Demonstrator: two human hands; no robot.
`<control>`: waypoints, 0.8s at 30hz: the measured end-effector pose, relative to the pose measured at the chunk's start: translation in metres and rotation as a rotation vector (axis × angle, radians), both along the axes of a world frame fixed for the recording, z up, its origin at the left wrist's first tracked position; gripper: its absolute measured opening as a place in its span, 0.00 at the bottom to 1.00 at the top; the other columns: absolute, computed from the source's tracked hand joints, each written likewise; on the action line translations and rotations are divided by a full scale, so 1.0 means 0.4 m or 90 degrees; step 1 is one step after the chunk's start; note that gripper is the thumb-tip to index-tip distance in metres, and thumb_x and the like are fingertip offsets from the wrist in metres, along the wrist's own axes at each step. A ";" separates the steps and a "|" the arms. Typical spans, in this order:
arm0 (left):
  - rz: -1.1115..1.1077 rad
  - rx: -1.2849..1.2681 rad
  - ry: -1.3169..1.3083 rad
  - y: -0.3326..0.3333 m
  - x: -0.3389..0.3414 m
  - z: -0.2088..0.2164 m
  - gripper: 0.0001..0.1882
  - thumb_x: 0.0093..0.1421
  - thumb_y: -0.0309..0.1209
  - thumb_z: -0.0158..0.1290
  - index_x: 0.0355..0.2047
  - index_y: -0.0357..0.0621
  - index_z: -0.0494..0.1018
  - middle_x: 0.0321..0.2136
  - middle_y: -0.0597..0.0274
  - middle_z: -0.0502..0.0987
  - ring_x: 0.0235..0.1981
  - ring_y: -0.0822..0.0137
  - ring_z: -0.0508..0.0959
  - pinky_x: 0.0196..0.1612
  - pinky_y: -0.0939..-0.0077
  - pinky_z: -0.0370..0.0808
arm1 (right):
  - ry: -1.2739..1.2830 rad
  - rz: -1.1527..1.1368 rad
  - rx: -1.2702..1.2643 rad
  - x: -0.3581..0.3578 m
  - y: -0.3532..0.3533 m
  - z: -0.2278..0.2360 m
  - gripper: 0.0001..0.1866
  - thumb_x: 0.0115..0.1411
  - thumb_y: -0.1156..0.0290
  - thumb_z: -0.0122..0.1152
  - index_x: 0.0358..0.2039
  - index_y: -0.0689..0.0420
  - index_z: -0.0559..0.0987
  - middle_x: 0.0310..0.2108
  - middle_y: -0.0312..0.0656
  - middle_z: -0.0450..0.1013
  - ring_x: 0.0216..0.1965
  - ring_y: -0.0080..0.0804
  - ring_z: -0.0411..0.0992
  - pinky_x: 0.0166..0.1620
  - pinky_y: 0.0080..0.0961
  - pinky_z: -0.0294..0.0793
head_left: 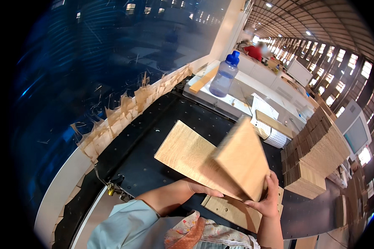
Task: The person sorts and stacks wooden planks by hand on a worktable, picking up individual pieces to inspect and group them.
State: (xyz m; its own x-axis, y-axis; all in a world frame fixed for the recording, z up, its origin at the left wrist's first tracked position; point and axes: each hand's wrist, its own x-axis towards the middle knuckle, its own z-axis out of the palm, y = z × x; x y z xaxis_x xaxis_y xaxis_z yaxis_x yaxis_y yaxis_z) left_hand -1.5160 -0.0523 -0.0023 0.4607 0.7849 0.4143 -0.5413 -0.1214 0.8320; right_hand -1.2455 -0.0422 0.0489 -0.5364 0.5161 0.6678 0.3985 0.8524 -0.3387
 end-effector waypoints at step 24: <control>0.326 0.603 0.999 0.096 0.021 0.137 0.52 0.44 0.42 0.64 0.65 0.52 0.46 0.64 0.52 0.49 0.66 0.50 0.46 0.64 0.46 0.46 | -0.376 -0.074 -0.111 -0.126 0.158 0.047 0.44 0.27 0.60 0.71 0.52 0.53 0.69 0.52 0.52 0.63 0.51 0.51 0.61 0.54 0.41 0.59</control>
State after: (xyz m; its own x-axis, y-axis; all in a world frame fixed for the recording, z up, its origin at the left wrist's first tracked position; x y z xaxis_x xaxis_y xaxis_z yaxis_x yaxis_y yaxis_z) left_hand -1.5077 -0.0138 0.0523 0.6248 0.7469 0.2276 0.7601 -0.6485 0.0411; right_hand -1.2958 0.0209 0.0677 -0.7233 0.6675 0.1768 0.6471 0.7446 -0.1638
